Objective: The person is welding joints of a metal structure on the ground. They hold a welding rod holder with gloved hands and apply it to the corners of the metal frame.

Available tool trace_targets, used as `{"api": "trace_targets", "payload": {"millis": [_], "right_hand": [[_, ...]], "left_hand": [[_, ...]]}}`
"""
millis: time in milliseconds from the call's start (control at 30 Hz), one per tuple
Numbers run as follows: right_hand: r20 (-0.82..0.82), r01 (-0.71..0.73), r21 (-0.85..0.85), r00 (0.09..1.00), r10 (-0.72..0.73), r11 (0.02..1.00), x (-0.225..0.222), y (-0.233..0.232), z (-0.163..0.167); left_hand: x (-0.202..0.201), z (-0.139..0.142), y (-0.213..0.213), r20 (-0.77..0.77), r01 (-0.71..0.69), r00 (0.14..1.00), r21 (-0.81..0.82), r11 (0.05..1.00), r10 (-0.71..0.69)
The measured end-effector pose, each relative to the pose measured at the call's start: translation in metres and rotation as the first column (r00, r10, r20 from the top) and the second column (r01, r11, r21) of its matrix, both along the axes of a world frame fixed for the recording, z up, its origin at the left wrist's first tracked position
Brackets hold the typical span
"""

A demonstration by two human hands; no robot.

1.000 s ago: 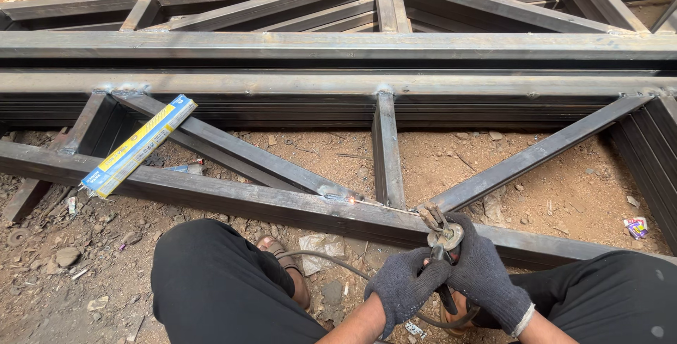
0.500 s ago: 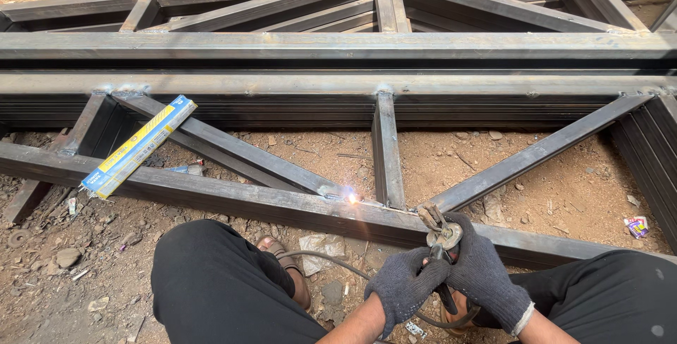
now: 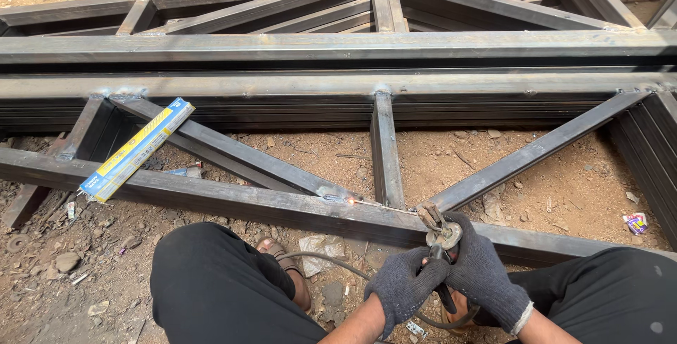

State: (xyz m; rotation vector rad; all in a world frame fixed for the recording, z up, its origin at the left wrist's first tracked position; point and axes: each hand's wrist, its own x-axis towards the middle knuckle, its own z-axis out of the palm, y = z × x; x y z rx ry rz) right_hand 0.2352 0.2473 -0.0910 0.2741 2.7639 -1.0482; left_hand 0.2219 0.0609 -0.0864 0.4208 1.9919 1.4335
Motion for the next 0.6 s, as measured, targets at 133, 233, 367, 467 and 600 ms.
{"api": "trace_targets", "payload": {"millis": [133, 233, 367, 467, 600], "right_hand": [[0.008, -0.006, -0.001, 1.0, 0.006, 1.0, -0.0006, 0.0006, -0.0004], [0.016, 0.002, -0.02, 1.0, -0.001, 1.0, -0.0007, 0.0006, -0.0007], [0.01, 0.006, -0.035, 1.0, -0.006, 0.999, 0.0002, 0.0022, -0.0036], [0.002, -0.002, -0.024, 1.0, 0.003, 1.0, -0.0004, 0.0035, -0.0063], [0.054, -0.004, -0.004, 0.999, 0.004, 1.0, -0.0012, 0.0031, -0.007]], "left_hand": [[0.0004, 0.0001, 0.0006, 0.016, 0.006, 1.0, -0.031, 0.999, -0.005], [0.0009, -0.0008, 0.0005, 0.02, 0.008, 1.0, -0.024, 1.0, -0.008], [0.001, -0.0026, 0.0003, 0.035, -0.001, 0.999, -0.024, 1.0, 0.002], [0.001, -0.0012, 0.0003, 0.029, -0.005, 1.0, 0.009, 1.0, 0.005], [0.0024, 0.0069, -0.0013, 0.0, -0.01, 1.0, 0.027, 1.0, 0.01]]}}
